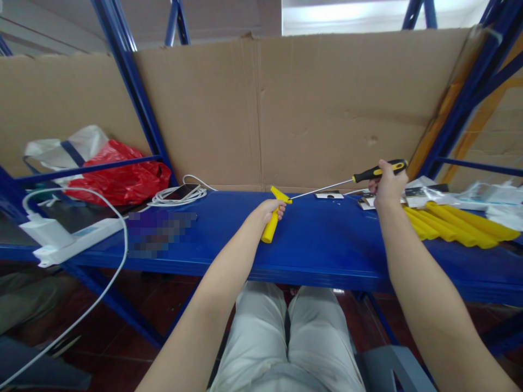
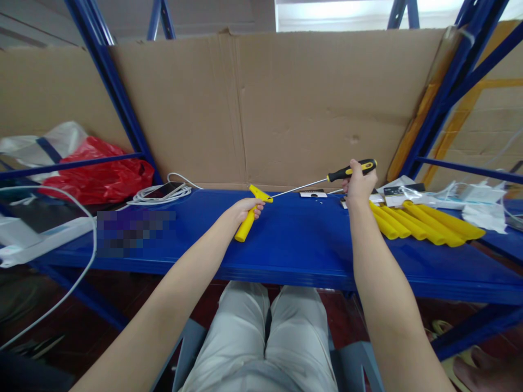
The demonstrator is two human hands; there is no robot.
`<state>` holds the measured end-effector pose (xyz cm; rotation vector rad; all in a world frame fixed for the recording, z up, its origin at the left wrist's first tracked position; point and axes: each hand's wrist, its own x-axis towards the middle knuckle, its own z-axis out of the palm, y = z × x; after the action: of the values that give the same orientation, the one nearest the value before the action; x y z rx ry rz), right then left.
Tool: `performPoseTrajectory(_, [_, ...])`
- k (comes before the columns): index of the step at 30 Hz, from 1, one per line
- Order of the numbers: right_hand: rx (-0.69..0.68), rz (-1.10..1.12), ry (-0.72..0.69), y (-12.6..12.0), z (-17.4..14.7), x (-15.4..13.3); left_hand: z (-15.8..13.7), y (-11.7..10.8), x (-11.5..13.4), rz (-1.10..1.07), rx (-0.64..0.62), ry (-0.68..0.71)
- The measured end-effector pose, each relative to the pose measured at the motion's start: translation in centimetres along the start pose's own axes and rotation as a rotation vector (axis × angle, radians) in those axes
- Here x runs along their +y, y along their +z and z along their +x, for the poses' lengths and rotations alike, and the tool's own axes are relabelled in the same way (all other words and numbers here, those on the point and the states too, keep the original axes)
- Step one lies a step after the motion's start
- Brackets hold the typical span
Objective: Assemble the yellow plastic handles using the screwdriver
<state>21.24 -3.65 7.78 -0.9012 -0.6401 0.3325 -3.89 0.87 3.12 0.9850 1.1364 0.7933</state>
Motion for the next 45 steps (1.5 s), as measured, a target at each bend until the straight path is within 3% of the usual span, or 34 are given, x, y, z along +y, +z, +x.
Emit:
performPoseTrajectory(7, [0.032,-0.019,0.016,0.0,0.1,-0.1,-0.9,0.3,0.1,0.163,0.059,0.073])
performPoseTrajectory(14, [0.071,-0.050,0.098,0.0,0.0,-0.1,-0.9,0.2,0.0,0.149,0.046,0.065])
performPoseTrajectory(22, [-0.049,-0.079,0.114,0.1,0.1,0.4,0.3,-0.4,-0.2,0.028,0.055,0.032])
performPoseTrajectory(31, [-0.235,0.075,0.361,0.0,0.0,-0.5,0.7,-0.7,-0.1,0.004,0.101,0.018])
performPoseTrajectory(45, [-0.118,0.045,0.290,0.0,0.4,0.0,1.0,-1.1,-0.3,0.026,0.117,0.077])
